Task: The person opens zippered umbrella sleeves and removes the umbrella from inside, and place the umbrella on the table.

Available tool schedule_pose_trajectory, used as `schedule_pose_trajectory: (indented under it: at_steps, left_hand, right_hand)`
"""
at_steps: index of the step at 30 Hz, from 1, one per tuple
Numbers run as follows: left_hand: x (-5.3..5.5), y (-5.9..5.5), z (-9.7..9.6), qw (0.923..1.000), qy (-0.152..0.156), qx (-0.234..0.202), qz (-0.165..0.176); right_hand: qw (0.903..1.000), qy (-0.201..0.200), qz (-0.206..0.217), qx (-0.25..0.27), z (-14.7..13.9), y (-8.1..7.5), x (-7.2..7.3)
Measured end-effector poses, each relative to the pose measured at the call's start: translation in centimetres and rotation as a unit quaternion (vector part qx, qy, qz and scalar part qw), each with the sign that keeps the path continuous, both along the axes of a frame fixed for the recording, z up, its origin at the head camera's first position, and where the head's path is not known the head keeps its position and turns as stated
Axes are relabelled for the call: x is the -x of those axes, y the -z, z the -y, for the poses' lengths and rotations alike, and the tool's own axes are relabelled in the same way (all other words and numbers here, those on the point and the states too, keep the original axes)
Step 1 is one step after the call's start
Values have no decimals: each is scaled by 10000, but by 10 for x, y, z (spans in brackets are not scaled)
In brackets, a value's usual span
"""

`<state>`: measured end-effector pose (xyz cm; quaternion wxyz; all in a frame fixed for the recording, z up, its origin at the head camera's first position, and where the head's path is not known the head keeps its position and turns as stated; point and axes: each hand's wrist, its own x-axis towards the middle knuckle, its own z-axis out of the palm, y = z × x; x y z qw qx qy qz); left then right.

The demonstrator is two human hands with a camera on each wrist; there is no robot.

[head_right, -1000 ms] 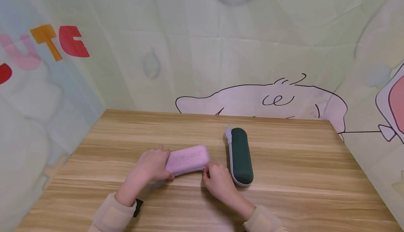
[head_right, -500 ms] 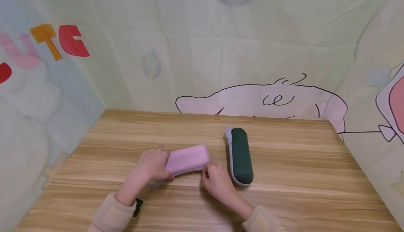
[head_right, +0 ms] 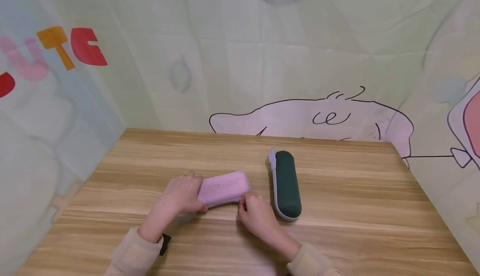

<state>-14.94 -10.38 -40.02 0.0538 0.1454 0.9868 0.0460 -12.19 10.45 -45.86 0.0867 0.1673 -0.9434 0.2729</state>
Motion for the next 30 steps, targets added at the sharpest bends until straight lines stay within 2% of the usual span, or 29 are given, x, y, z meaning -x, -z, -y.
schedule_pose_trajectory:
  at_steps: [15, 24, 30]
  left_hand:
    - [0, -1, -1, 9998, 14, -145, 98]
    - [-1, -2, -1, 9998, 0, -167, 142]
    - [-1, -2, -1, 9998, -10, -163, 132]
  right_hand:
    - [9997, -157, 178, 27, 9, -1, 0]
    - [9990, -97, 444, -34, 12, -2, -1]
    - [9990, -10, 408, -192, 15, -2, -1]
